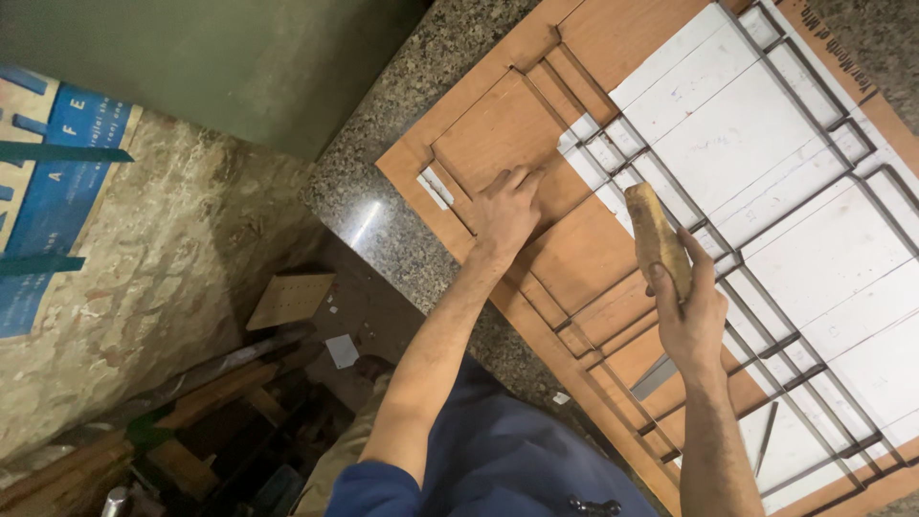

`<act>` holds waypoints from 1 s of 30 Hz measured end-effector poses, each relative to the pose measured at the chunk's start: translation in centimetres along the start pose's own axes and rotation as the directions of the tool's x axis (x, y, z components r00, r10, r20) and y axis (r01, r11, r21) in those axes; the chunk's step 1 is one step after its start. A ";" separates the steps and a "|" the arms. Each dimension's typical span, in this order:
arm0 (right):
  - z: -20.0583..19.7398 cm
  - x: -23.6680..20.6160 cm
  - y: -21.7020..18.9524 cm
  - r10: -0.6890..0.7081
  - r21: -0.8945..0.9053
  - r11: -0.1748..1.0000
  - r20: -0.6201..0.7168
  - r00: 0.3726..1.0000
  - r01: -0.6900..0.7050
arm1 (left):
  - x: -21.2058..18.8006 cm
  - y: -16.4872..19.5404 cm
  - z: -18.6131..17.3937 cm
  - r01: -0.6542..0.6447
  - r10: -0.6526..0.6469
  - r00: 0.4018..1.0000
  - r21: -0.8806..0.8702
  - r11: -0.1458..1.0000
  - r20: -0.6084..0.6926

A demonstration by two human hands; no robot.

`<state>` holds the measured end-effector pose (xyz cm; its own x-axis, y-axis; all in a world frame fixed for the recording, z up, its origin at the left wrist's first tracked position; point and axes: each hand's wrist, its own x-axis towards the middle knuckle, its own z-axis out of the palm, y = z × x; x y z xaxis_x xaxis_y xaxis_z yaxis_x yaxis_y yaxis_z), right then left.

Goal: The person holds thin gray metal strips and a sanding block, rubbing the block along the strips to smooth their edges. They then lay the sanded strips into the slots of a wooden frame jig on the workbench, fitting them between the frame's cross bars one at a time.

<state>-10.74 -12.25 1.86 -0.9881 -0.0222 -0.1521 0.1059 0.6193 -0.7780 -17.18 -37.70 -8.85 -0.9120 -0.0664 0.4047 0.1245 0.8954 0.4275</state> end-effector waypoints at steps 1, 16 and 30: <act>0.1 0.0 0.1 -0.022 0.008 1.000 -0.004 1.000 0.022 | 0.0 0.0 0.0 -0.004 0.004 1.000 0.002 1.000 -0.001; 0.0 0.2 1.9 0.035 -0.007 0.999 0.000 0.999 -0.035 | -0.1 0.6 0.1 -0.003 0.002 0.999 -0.016 1.000 -0.051; 0.3 0.8 0.6 -0.016 0.021 1.000 0.010 1.000 0.016 | 0.0 0.8 0.1 -0.007 0.008 0.999 0.022 1.000 -0.047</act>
<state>-11.44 -12.14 1.13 -0.9885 -0.0398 -0.1459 0.0927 0.6024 -0.7928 -17.09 -36.95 -8.62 -0.8916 -0.0804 0.4456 0.1219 0.9052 0.4072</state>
